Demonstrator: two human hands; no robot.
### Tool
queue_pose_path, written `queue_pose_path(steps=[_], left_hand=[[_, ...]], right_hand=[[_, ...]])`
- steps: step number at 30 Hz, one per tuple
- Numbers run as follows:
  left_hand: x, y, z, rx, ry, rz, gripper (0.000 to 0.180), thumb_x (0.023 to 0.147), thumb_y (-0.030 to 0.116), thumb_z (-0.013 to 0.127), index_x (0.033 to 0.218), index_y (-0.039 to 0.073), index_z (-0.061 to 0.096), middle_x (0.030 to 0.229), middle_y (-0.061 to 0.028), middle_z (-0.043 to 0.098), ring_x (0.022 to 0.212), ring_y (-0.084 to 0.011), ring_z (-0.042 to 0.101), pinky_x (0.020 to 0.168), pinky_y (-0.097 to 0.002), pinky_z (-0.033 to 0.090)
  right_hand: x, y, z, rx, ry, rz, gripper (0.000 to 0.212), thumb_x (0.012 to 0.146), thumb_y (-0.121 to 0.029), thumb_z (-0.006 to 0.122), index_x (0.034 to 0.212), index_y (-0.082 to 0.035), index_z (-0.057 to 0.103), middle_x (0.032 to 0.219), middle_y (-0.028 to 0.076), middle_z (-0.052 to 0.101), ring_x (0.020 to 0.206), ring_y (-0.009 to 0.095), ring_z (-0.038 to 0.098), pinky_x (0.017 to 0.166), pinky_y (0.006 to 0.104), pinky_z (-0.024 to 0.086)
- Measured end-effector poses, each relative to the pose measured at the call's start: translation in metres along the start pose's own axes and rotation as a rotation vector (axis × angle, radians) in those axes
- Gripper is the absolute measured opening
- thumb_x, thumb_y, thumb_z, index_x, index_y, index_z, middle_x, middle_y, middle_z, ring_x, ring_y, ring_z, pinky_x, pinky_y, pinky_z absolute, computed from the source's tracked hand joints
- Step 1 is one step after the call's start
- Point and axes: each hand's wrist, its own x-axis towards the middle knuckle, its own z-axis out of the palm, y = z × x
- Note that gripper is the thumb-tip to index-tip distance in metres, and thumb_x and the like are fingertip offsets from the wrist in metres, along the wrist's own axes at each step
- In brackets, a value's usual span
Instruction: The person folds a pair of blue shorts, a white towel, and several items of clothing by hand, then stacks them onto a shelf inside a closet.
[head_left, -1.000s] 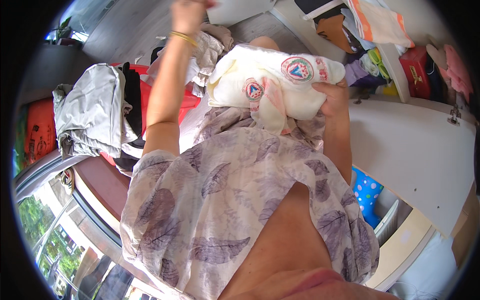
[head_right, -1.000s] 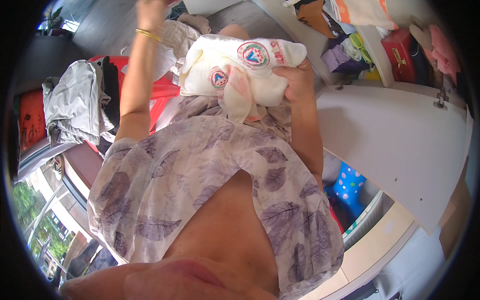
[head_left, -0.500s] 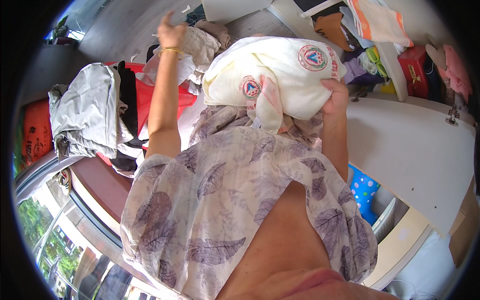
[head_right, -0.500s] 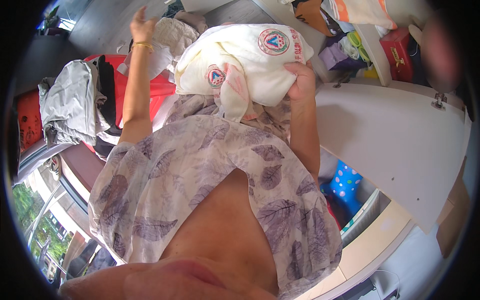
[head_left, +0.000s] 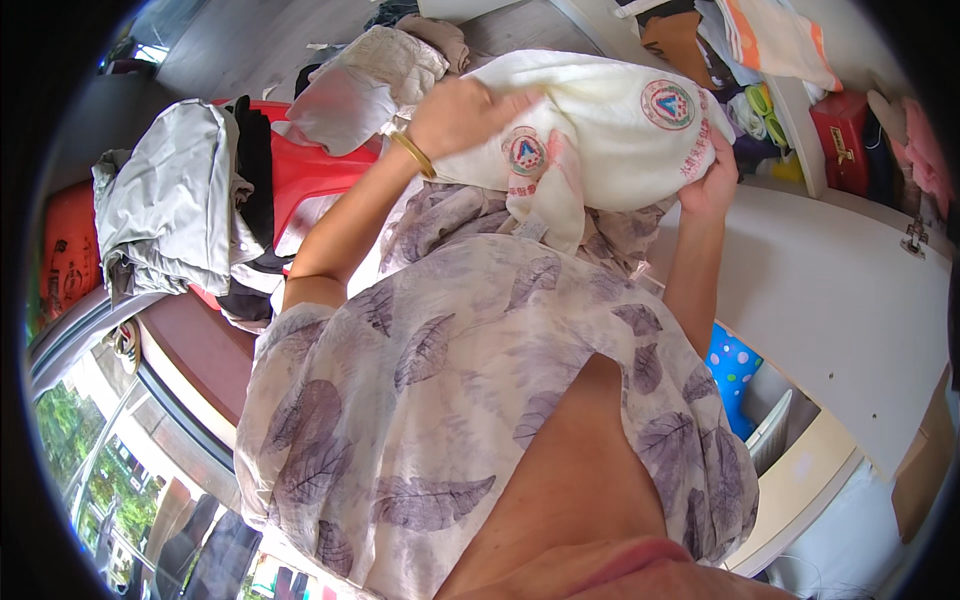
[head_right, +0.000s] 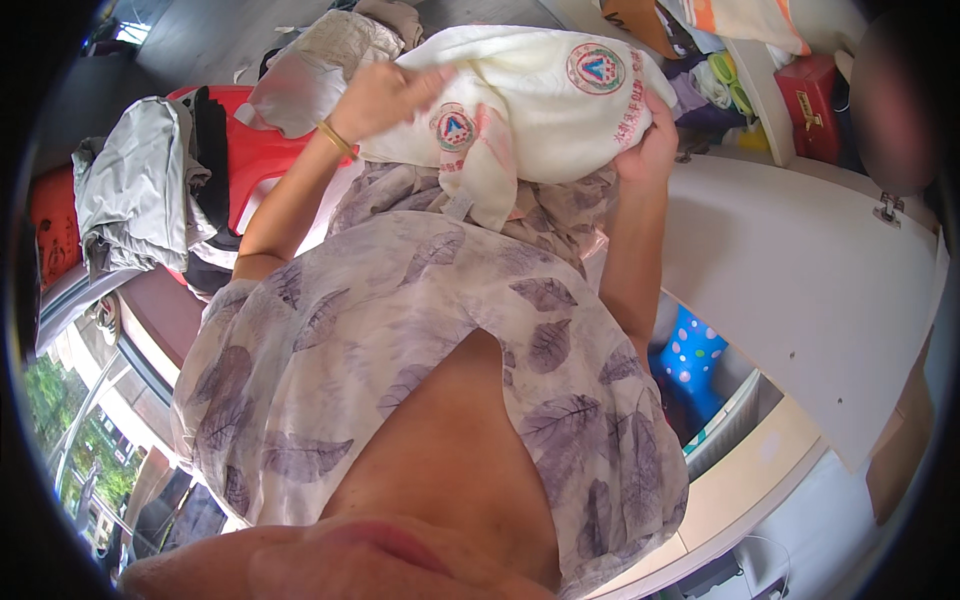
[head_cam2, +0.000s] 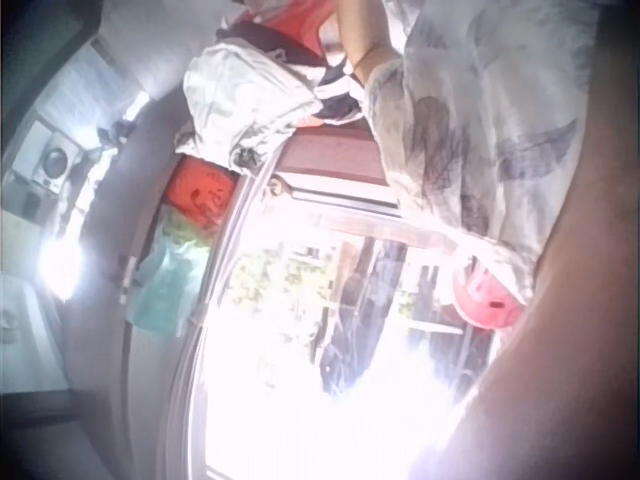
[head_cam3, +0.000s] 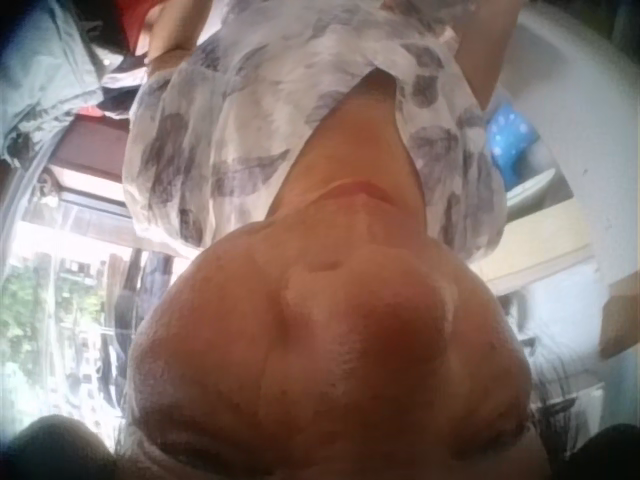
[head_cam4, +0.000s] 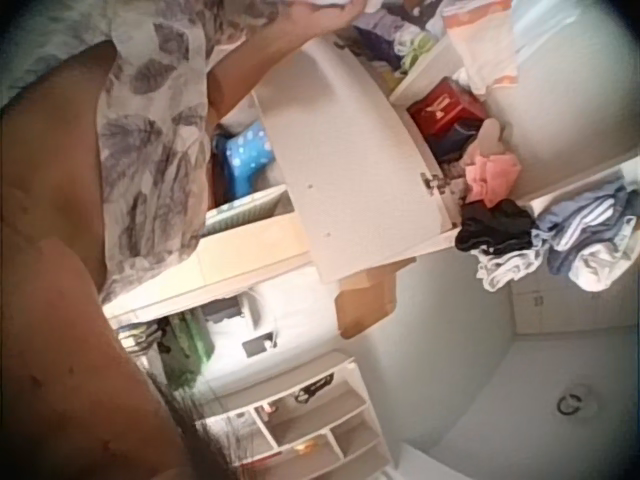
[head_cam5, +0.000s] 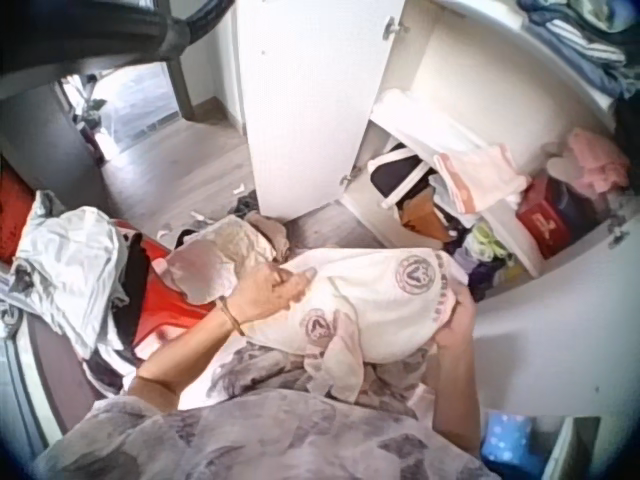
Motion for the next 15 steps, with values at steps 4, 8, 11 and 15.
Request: queue_pose_path(steps=[4,8,11,15], left_hand=[[-0.011,0.003,0.029,0.276,0.128,0.062,0.069,0.074,0.068,0.049,0.055,0.003,0.062,0.053,-0.018,0.057,0.054,-0.0327,0.061,0.054,-0.0387,0.049],[-0.003,-0.007,0.046,0.108,0.196,0.073,0.043,0.071,0.047,0.063,0.065,0.005,0.063,0.06,-0.0148,0.06,0.058,-0.0308,0.062,0.056,-0.0377,0.049],[-0.009,-0.016,0.051,0.002,0.251,0.101,0.03,0.069,0.035,0.067,0.067,0.006,0.061,0.063,-0.0132,0.061,0.06,-0.0302,0.061,0.057,-0.0375,0.048],[-0.005,-0.031,0.027,-0.794,0.196,0.231,0.016,0.08,0.009,0.062,0.066,0.006,0.054,0.062,-0.0008,0.058,0.055,-0.0093,0.052,0.051,-0.0247,0.041]], right_hand=[[0.012,-0.002,-0.012,-0.042,0.064,-0.009,0.037,0.088,-0.008,0.045,0.124,0.004,0.044,0.122,0.016,0.052,0.113,0.028,0.05,0.098,0.0416,0.039],[0.021,-0.006,-0.016,-0.117,-0.032,-0.124,0.037,0.088,-0.006,0.047,0.123,0.004,0.044,0.122,0.016,0.052,0.112,0.028,0.051,0.097,0.0419,0.04],[0.021,-0.013,0.002,-0.164,-0.058,-0.151,0.038,0.088,-0.005,0.047,0.124,0.004,0.043,0.122,0.015,0.053,0.112,0.028,0.051,0.097,0.0422,0.04],[0.013,-0.048,0.029,-0.19,0.028,-0.231,0.038,0.09,-0.008,0.046,0.125,0.004,0.042,0.124,0.015,0.051,0.114,0.028,0.049,0.099,0.0429,0.039]])
